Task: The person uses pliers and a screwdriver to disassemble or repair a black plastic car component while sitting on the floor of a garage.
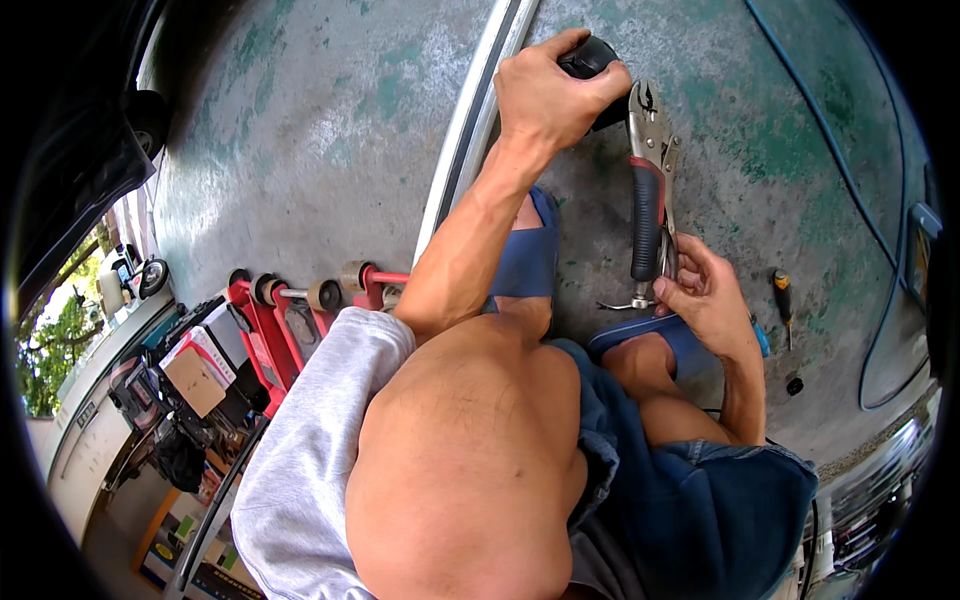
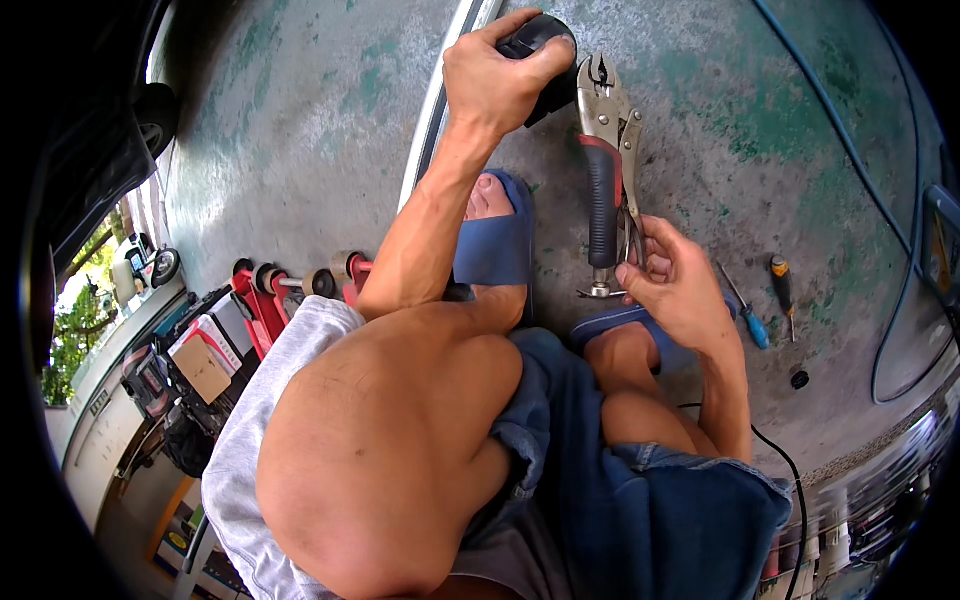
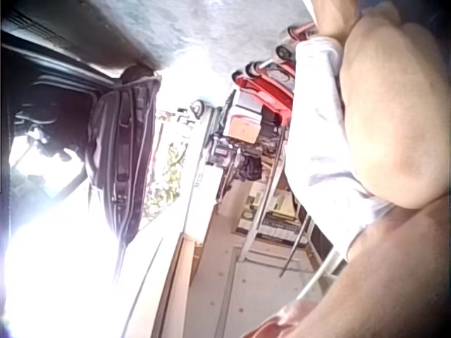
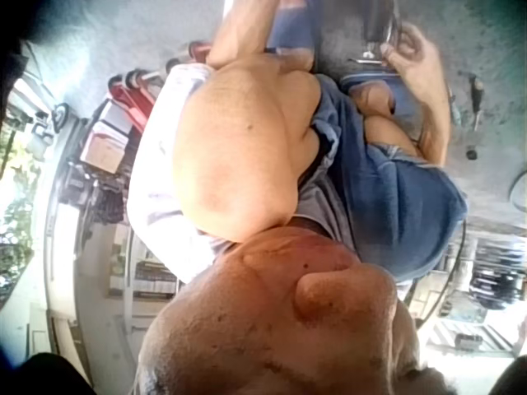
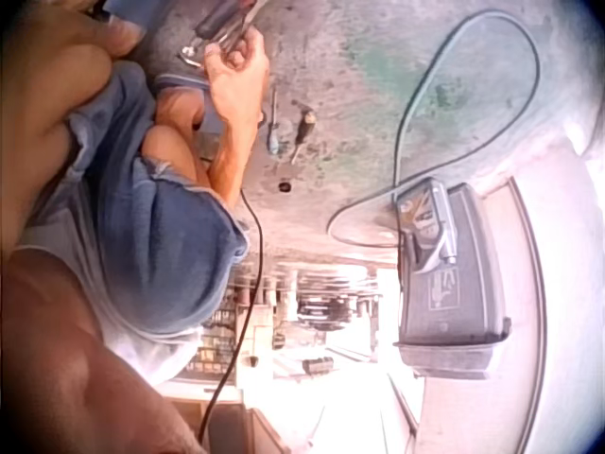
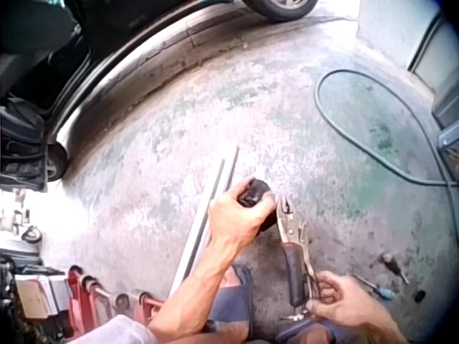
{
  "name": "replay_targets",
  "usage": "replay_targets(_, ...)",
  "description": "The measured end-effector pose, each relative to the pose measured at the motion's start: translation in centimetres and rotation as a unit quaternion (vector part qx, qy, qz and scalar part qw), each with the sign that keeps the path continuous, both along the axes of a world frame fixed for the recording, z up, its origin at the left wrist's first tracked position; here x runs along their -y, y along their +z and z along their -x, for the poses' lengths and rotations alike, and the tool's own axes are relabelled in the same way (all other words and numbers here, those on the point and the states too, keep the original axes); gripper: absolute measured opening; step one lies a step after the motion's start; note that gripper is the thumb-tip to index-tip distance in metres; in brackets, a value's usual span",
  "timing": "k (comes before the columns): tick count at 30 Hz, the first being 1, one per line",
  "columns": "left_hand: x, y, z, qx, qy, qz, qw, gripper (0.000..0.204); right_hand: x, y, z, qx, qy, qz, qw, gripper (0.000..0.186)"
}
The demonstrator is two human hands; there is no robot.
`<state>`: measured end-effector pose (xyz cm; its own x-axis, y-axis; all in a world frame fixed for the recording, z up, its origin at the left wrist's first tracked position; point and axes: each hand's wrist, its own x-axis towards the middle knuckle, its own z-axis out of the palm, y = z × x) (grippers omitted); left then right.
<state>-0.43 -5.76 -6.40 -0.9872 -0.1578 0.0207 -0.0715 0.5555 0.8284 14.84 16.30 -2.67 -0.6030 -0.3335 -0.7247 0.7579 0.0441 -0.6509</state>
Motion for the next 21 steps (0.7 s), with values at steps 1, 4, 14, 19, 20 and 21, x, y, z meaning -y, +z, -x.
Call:
replay_targets(1,-0.2,0.0,0.0,-0.009,-0.002,0.011,1.000,0.052,0.2,-0.3,-0.3,-0.034,-0.007,-0.050,0.998,0.045)
replay_targets(4,-0.7,0.2,0.3,-0.084,-0.030,0.066,0.994,0.050,1.5,0.1,-0.3,-0.117,0.066,-0.187,0.973,0.040)
replay_targets(14,-0.3,-1.3,-0.6,-0.075,-0.060,0.079,0.992,0.056,1.2,-2.7,-2.1,-0.270,0.169,-0.359,0.877,0.031)
replay_targets(19,0.0,-1.3,-0.6,-0.017,-0.023,-0.050,0.998,0.058,0.5,-2.6,-2.6,-0.259,0.160,-0.251,0.919,0.026)
replay_targets(20,0.2,-1.0,-0.5,0.011,-0.008,-0.110,0.994,0.057,0.8,-2.6,-2.3,-0.235,0.186,-0.240,0.923,0.024)
replay_targets(21,0.2,-0.8,-0.4,0.025,-0.001,-0.098,0.995,0.056,0.8,-3.0,-2.1,-0.250,0.184,-0.274,0.910,0.022)
